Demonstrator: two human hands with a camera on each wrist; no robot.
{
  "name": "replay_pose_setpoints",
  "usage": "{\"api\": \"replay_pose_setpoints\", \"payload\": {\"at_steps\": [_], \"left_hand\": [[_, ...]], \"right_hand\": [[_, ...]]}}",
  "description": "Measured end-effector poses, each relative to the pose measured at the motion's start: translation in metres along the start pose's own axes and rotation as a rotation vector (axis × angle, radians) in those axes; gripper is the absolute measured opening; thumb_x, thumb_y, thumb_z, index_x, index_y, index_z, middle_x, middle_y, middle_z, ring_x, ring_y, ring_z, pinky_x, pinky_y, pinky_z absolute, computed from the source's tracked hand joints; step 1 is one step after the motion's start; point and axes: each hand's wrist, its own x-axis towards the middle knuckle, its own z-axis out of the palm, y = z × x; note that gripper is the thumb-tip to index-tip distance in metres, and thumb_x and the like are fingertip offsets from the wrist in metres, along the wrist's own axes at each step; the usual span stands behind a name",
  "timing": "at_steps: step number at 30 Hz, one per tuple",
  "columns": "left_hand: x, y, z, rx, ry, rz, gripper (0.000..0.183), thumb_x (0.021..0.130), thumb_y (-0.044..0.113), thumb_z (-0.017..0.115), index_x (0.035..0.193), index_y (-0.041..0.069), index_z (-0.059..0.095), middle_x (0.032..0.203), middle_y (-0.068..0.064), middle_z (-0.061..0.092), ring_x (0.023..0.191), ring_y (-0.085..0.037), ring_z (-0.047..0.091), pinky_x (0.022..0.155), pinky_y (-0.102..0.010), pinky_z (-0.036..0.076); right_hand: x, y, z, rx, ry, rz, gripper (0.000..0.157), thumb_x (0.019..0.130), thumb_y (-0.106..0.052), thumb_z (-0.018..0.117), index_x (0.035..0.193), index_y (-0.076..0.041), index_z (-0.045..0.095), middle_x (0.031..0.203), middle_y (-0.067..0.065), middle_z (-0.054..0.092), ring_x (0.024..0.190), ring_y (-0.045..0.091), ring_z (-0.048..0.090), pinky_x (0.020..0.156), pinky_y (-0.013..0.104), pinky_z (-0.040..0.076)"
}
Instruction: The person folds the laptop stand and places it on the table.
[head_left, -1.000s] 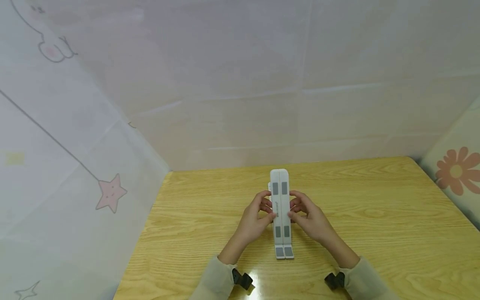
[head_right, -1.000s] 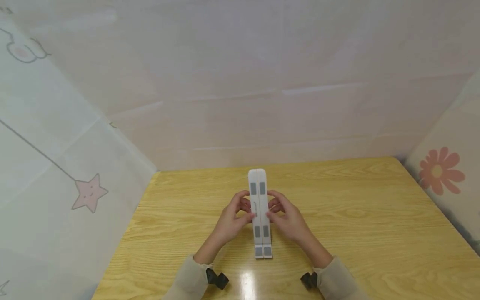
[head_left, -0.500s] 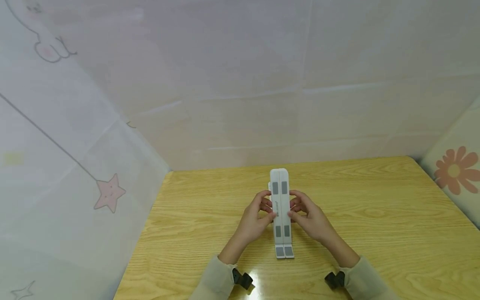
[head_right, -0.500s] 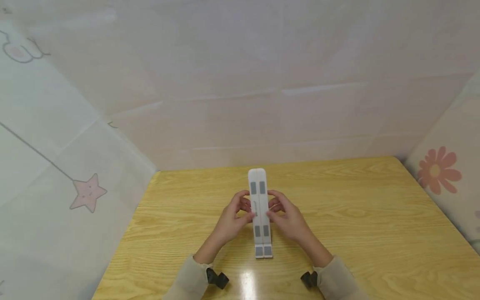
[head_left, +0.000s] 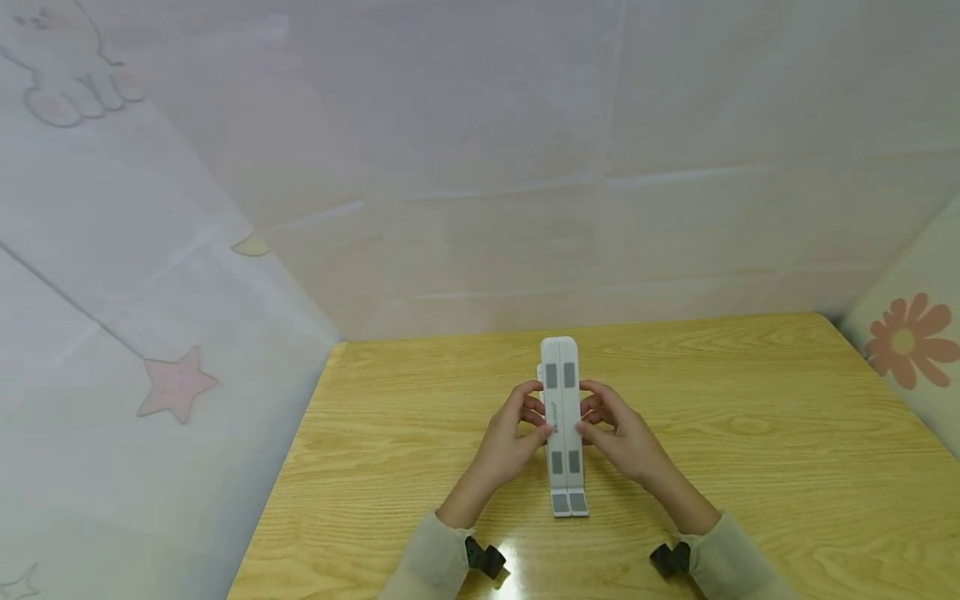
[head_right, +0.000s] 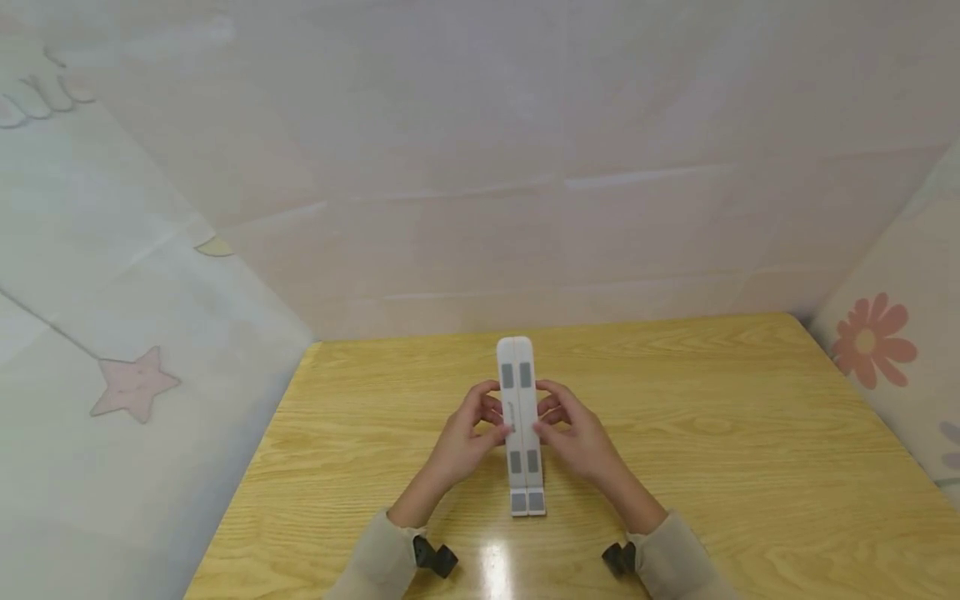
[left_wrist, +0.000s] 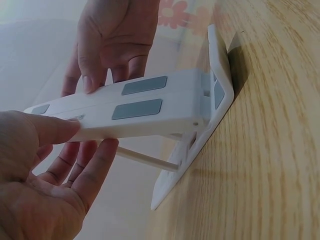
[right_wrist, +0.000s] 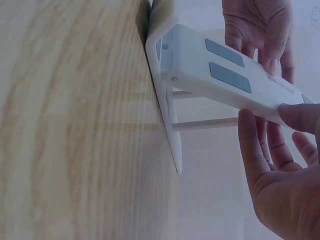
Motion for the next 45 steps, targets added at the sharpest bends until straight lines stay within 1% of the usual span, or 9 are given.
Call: {"api": "replay_pose_setpoints", "payload": {"at_steps": [13, 25, 30, 34, 39, 42, 45], "left_hand": [[-0.001, -0.001, 0.0, 0.006, 0.001, -0.003, 0.057, 0.097, 0.006, 0.068, 0.147, 0.017, 0.042, 0.113, -0.004, 0.06, 0.097, -0.016, 0.061, 0.073, -0.023, 0.057], [-0.002, 0.001, -0.002, 0.003, 0.01, 0.023, 0.057, 0.097, 0.006, 0.068, 0.147, 0.015, 0.043, 0.112, -0.005, 0.06, 0.097, -0.017, 0.062, 0.072, -0.023, 0.058], [-0.003, 0.001, -0.004, -0.033, 0.015, 0.02, 0.055, 0.097, 0.006, 0.068, 0.146, 0.017, 0.045, 0.112, -0.008, 0.06, 0.098, -0.019, 0.062, 0.072, -0.025, 0.059], [-0.003, 0.0, -0.005, -0.04, 0.012, 0.016, 0.054, 0.097, 0.006, 0.068, 0.145, 0.017, 0.046, 0.113, -0.008, 0.06, 0.099, -0.021, 0.062, 0.071, -0.025, 0.059], [-0.004, 0.0, -0.007, 0.025, 0.01, 0.025, 0.053, 0.096, 0.009, 0.07, 0.143, 0.014, 0.047, 0.113, -0.005, 0.061, 0.099, -0.02, 0.063, 0.071, -0.024, 0.057], [-0.007, 0.0, -0.009, 0.067, 0.008, 0.034, 0.052, 0.095, 0.009, 0.07, 0.143, 0.012, 0.048, 0.114, -0.005, 0.061, 0.1, -0.02, 0.063, 0.072, -0.025, 0.056], [-0.01, 0.001, -0.01, 0.092, 0.002, 0.03, 0.052, 0.095, 0.009, 0.07, 0.142, 0.011, 0.048, 0.115, -0.005, 0.059, 0.101, -0.02, 0.063, 0.075, -0.024, 0.057]], "right_hand": [[0.0, 0.0, -0.001, 0.017, -0.005, 0.008, 0.055, 0.097, 0.001, 0.065, 0.146, -0.008, 0.044, 0.112, 0.019, 0.055, 0.094, 0.028, 0.063, 0.075, 0.046, 0.061], [0.001, 0.0, -0.003, 0.015, -0.027, -0.03, 0.053, 0.098, -0.001, 0.065, 0.146, -0.007, 0.045, 0.112, 0.019, 0.055, 0.094, 0.025, 0.064, 0.075, 0.043, 0.062], [0.001, -0.001, -0.007, 0.014, -0.025, -0.027, 0.052, 0.098, -0.001, 0.065, 0.146, -0.008, 0.046, 0.111, 0.017, 0.056, 0.092, 0.025, 0.064, 0.075, 0.045, 0.061], [0.002, -0.001, -0.009, 0.013, -0.028, -0.031, 0.051, 0.098, -0.001, 0.064, 0.146, -0.009, 0.047, 0.111, 0.017, 0.056, 0.091, 0.025, 0.064, 0.075, 0.049, 0.06], [0.005, -0.001, -0.014, -0.001, -0.034, -0.049, 0.049, 0.098, -0.001, 0.064, 0.145, -0.005, 0.048, 0.112, 0.019, 0.057, 0.091, 0.027, 0.064, 0.074, 0.048, 0.061], [0.008, 0.0, -0.019, -0.019, -0.031, -0.051, 0.047, 0.098, 0.0, 0.063, 0.143, -0.004, 0.05, 0.112, 0.019, 0.058, 0.093, 0.029, 0.064, 0.076, 0.045, 0.061], [0.011, 0.0, -0.025, -0.03, -0.022, -0.033, 0.046, 0.098, 0.0, 0.064, 0.142, -0.003, 0.051, 0.114, 0.02, 0.059, 0.096, 0.031, 0.065, 0.078, 0.04, 0.061]]}}
